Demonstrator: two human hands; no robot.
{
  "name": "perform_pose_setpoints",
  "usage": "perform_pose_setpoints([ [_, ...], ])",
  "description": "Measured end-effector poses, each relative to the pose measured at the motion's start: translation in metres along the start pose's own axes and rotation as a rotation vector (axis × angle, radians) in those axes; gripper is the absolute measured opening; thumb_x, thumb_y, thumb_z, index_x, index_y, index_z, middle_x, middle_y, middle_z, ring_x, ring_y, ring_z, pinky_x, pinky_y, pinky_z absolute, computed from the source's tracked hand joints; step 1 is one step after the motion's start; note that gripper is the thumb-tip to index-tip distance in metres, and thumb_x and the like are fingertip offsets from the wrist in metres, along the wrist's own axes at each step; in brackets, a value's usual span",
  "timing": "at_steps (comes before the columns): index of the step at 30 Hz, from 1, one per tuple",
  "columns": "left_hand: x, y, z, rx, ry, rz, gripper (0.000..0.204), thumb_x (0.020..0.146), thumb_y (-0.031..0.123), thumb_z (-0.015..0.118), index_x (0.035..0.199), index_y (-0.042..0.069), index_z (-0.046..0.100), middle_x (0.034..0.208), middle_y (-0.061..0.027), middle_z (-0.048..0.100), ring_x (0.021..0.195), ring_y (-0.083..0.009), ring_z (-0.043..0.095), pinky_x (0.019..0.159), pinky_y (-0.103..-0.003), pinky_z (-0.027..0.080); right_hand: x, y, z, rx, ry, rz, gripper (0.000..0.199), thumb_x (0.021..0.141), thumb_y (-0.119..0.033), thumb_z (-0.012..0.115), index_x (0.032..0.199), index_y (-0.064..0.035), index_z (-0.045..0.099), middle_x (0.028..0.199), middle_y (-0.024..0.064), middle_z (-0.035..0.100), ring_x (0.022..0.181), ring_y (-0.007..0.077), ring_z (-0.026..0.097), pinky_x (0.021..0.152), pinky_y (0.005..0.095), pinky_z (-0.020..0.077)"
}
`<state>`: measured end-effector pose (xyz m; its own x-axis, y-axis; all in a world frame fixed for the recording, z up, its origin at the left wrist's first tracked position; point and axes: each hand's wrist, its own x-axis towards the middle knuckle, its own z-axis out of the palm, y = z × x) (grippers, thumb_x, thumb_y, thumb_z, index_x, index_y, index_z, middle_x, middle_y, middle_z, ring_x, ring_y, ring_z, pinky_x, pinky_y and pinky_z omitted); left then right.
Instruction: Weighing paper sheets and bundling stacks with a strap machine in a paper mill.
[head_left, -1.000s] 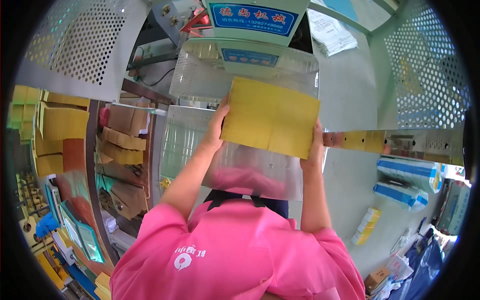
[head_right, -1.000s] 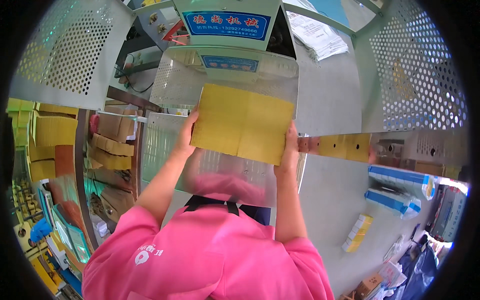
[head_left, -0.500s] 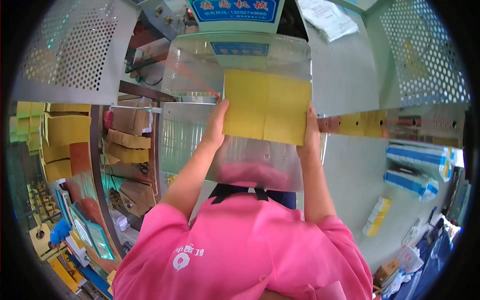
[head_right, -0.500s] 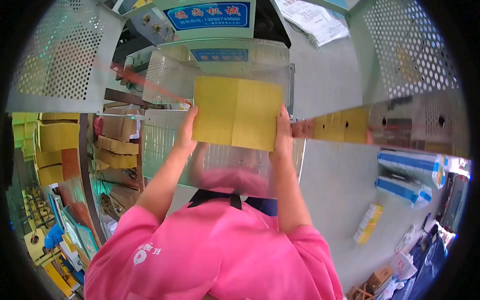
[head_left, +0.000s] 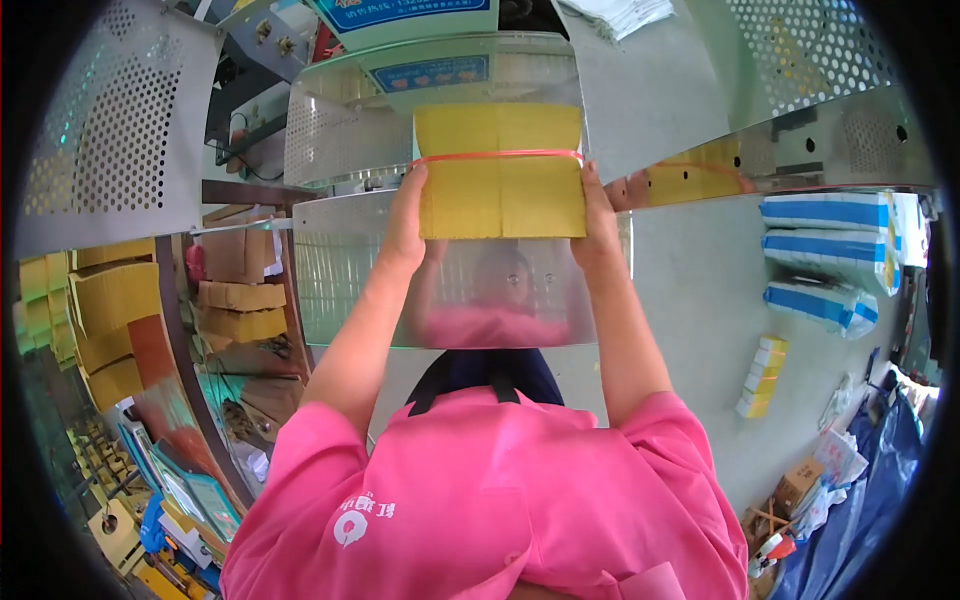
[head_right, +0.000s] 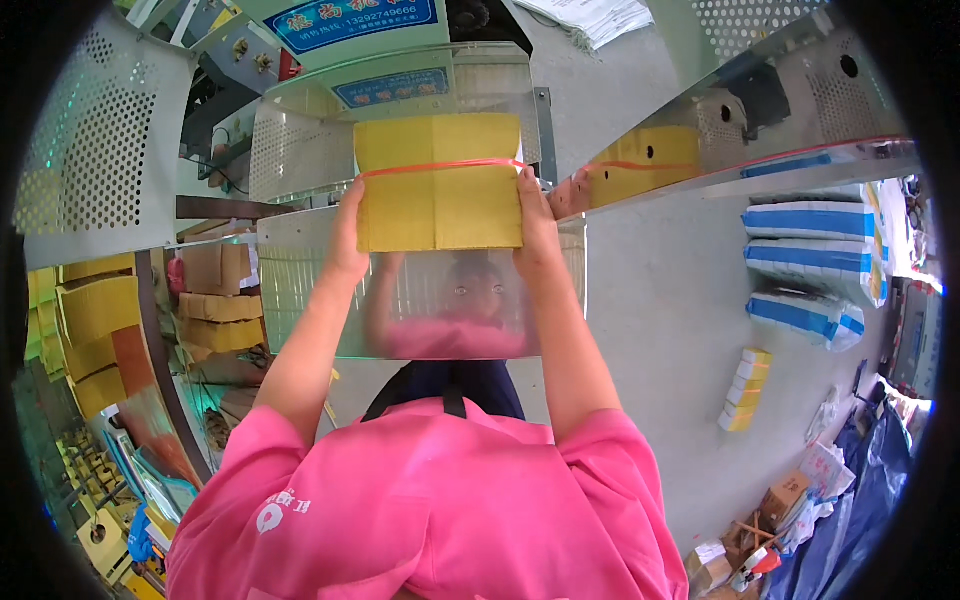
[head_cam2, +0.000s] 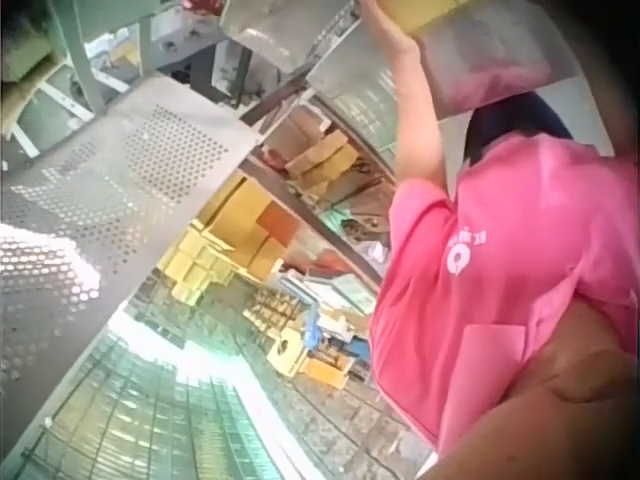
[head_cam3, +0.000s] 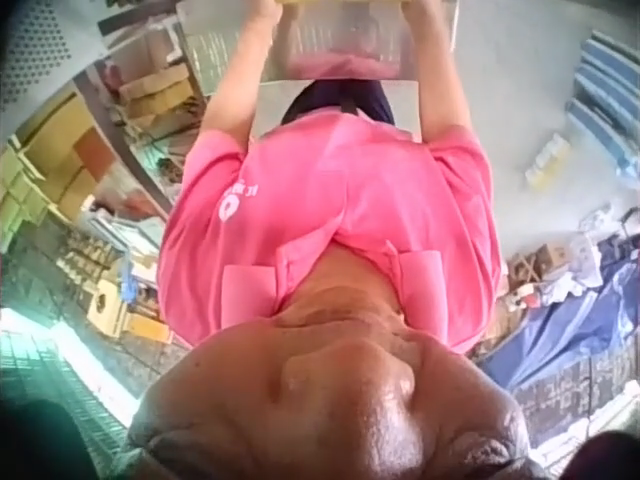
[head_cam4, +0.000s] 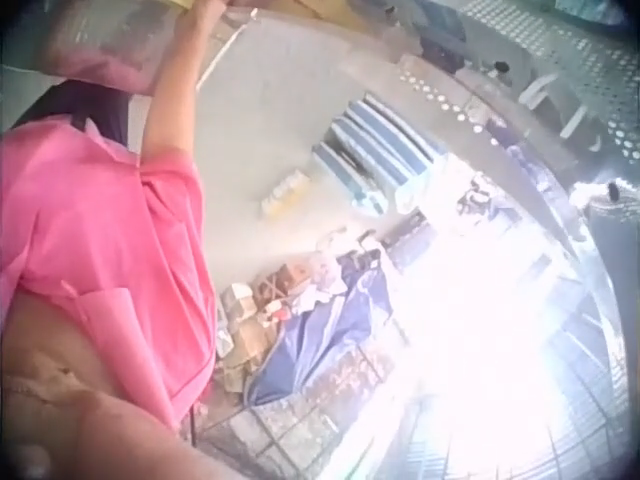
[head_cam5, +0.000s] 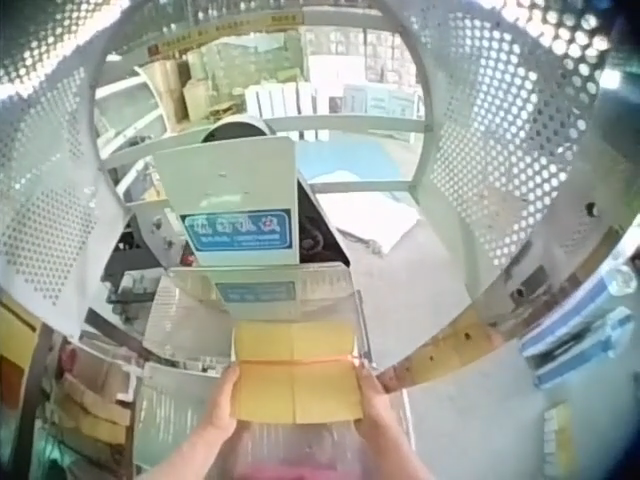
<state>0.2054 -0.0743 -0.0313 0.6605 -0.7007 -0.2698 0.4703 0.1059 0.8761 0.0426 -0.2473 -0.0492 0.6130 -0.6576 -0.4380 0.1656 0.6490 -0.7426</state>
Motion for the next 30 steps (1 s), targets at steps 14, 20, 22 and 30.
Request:
perform_pose_setpoints([
  [14,0.001,-0.006,0.006,-0.031,0.102,-0.014,0.046,0.1,0.039,0.047,0.132,0.006,0.053,0.127,-0.0041,0.057,0.119,-0.0145,0.051,0.101,-0.031,0.039,0.008,0.013,-0.014,0.008,0.026,0.031,0.076,0.095,-0.054,0.05,0.152,-0.0086,0.027,0.159,0.0019,0.007,0.144,0.0175,0.018,0.113,0.0365,0.0268],
  [20,-0.017,-0.006,0.005,-0.015,0.109,0.008,0.048,0.1,0.041,0.045,0.133,0.006,0.052,0.129,-0.0045,0.056,0.12,-0.0145,0.051,0.101,-0.031,0.038,0.004,0.007,-0.005,-0.21,0.193,-0.188,0.082,0.092,-0.044,0.063,0.149,-0.0112,0.014,0.135,0.0045,0.04,0.119,0.0139,0.045,0.097,0.0346,0.0423],
  [22,-0.036,-0.008,0.002,-0.013,0.12,0.019,0.048,0.1,0.041,0.044,0.132,0.005,0.052,0.129,-0.0047,0.057,0.119,-0.0147,0.052,0.101,-0.031,0.039,-0.013,0.004,-0.005,-0.273,0.064,-0.106,0.069,0.098,-0.05,0.046,0.147,-0.0048,0.031,0.144,0.0103,0.039,0.131,0.0193,0.04,0.108,0.0312,0.0298],
  [30,-0.113,-0.025,-0.067,-0.252,0.317,-0.183,0.041,0.101,0.033,0.044,0.13,0.005,0.053,0.121,-0.006,0.061,0.108,-0.0196,0.06,0.095,-0.036,0.046,-0.096,0.038,-0.009,-0.281,-0.044,-0.072,0.047,0.103,-0.03,0.04,0.137,-0.0001,0.05,0.126,0.0058,0.057,0.115,0.0128,0.05,0.1,0.0258,0.0374],
])
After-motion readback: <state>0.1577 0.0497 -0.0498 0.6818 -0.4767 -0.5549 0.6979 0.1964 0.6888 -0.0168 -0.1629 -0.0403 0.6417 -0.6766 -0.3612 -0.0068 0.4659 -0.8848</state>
